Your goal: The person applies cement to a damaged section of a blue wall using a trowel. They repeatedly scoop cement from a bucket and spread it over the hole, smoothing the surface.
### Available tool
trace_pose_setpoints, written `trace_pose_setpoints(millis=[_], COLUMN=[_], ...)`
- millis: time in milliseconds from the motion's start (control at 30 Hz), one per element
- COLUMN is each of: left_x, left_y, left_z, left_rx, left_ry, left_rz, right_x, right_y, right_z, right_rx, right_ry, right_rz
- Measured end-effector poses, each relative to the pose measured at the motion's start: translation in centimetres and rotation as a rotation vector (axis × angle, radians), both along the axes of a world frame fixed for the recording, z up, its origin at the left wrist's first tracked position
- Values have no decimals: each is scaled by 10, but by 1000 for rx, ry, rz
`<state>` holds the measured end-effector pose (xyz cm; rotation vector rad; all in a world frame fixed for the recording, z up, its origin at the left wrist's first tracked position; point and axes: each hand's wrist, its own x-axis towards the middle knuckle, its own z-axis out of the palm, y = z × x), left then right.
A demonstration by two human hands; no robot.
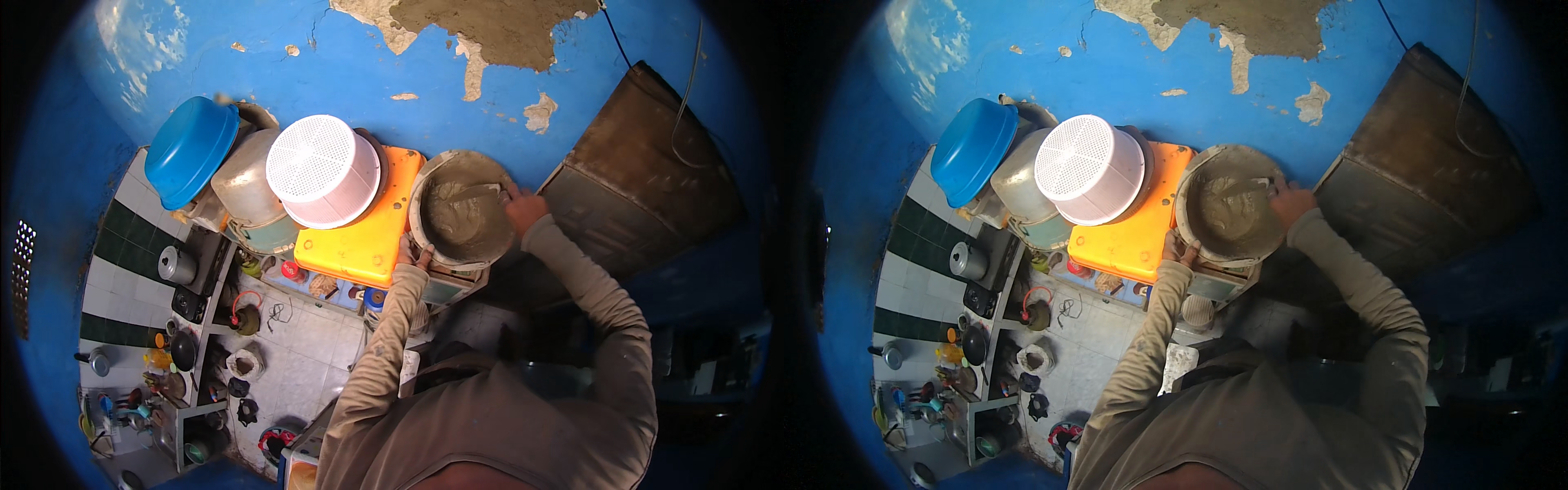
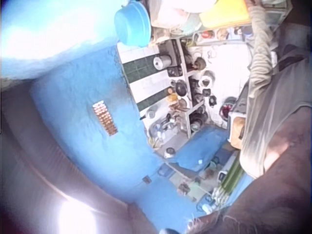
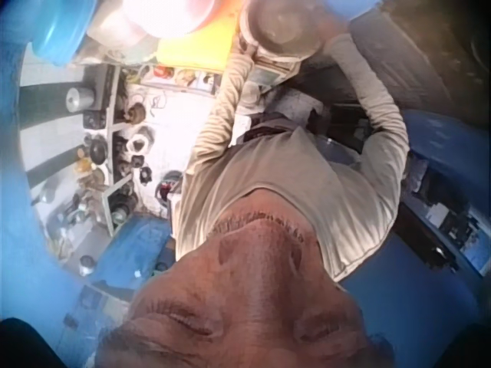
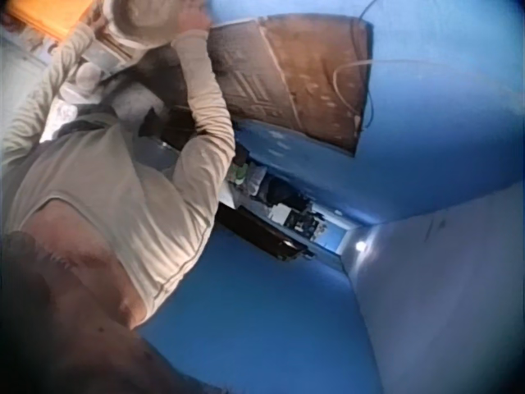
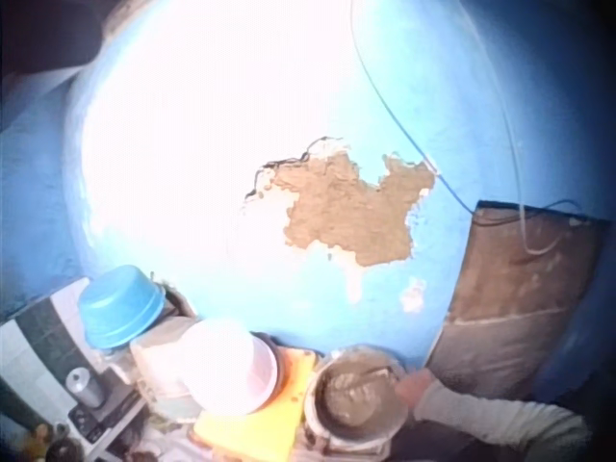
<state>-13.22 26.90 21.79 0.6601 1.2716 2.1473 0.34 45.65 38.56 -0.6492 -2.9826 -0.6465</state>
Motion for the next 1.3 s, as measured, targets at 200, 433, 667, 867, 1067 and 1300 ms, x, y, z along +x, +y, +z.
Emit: trace_pose_setpoints(millis=[200, 433, 667, 867, 1067, 1300], left_x=[0, 4, 0, 0, -10, -15], left_y=[-2, -11, -3, -1, 7, 6], left_z=[-1, 14, -16, -7, -6, 9], left_rx=[-2, -34, -114, -81, -74, -82], left_ry=[-4, 81, 185, 155, 99, -37], left_rz=[-5, 20, 32, 47, 0, -27], right_x=[2, -10, -17, 16, 55, 52], right_y=[-10, -22, -47, -2, 8, 2], right_z=[-36, -18, -1, -30, -44, -39], right_rx=[109, -38, -426, -1053, -1414, -1280], right_ry=[8, -136, -143, 42, 537, 534], right_rz=[44, -92, -203, -338, -338, -290])
